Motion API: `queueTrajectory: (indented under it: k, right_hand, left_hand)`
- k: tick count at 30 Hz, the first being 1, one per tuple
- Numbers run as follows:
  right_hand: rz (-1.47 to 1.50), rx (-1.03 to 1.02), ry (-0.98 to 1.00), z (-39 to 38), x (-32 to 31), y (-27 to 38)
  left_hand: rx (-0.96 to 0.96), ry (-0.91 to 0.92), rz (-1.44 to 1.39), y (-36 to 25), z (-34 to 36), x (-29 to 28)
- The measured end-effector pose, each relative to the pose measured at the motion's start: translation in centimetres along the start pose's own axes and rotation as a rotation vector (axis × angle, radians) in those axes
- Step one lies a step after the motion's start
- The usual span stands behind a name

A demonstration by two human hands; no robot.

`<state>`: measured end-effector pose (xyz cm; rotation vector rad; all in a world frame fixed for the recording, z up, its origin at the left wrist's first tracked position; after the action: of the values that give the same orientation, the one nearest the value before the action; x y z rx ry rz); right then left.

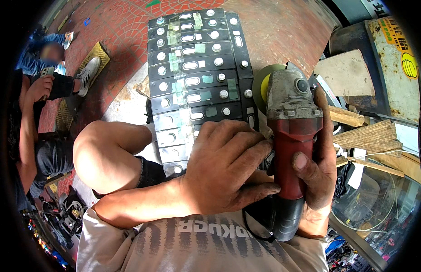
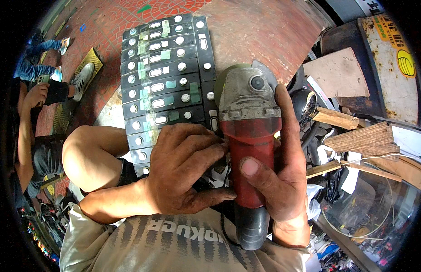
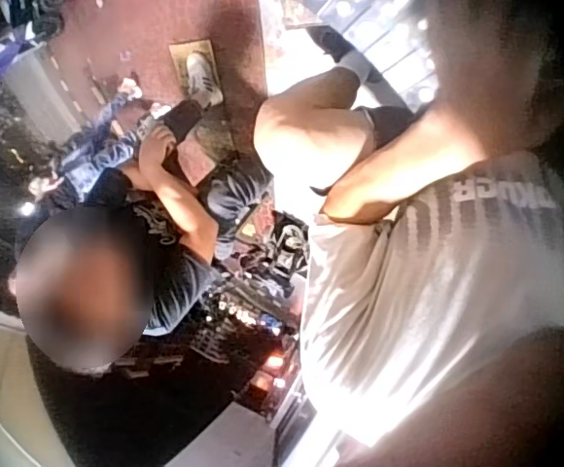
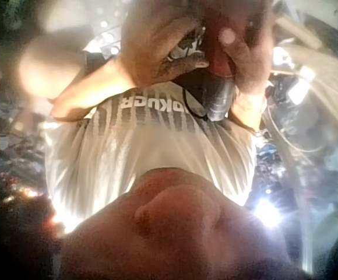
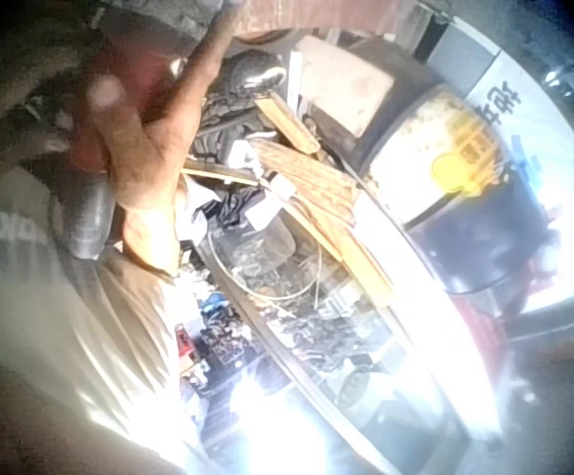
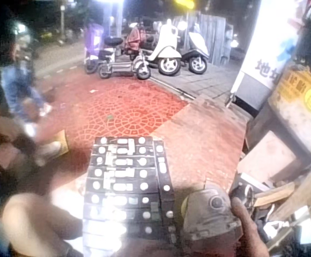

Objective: The person uses an angle grinder to grind down the metal surfaces on top of a battery pack and then touches the surfaces by hand.

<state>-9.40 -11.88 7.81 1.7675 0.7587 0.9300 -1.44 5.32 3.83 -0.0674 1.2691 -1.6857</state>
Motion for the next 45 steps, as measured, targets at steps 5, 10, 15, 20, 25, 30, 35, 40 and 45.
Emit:
queueTrajectory:
  k: [5, 10, 15, 20, 25, 30, 35, 40, 45]
  right_hand:
    - [-0.031, -0.004, 0.026, 0.08, -0.42, 0.10]
    - [-0.052, 0.003, 0.035, 0.19, -0.39, 0.02]
    - [-0.070, 0.022, 0.035, 0.16, -0.59, 0.12]
    - [-0.042, 0.022, 0.038, 0.02, -0.49, 0.02]
    - [0.003, -0.014, 0.025, -0.05, -0.20, 0.03]
    - [0.005, -0.010, 0.013, 0.02, -0.28, 0.02]
    - [0.002, 0.014, 0.019, 0.09, -0.17, 0.27]
    - [-0.017, 0.011, 0.014, 0.13, -0.18, 0.14]
    - [-0.020, 0.011, 0.021, 0.18, -0.10, 0.23]
  left_hand:
    - [0.003, 0.000, -0.004, -0.01, 0.06, 0.06]
    - [0.003, 0.002, 0.005, 0.10, -0.07, 0.02]
    - [0.009, -0.004, 0.000, 0.13, 0.05, 0.04]
    - [0.008, -0.004, -0.013, 0.18, -0.05, -0.14]
    - [0.007, 0.000, -0.003, 0.00, 0.06, -0.05]
    - [0.004, -0.008, -0.004, 0.07, 0.08, 0.14]
    - [0.003, -0.006, -0.004, 0.05, 0.11, 0.18]
    - [-0.001, -0.005, -0.008, 0.14, 0.05, 0.13]
    - [0.000, -0.009, -0.007, 0.11, 0.15, 0.04]
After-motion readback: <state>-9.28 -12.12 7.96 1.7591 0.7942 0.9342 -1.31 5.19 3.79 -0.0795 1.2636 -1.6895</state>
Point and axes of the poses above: each hand's wrist, its own z-axis towards the middle knuckle, its own x-axis out of the palm, y = z × x, the point moved 4 cm from there along z, towards the middle knuckle, and after that the axes turned 2 degrees about -z, right-handed, at the moved point
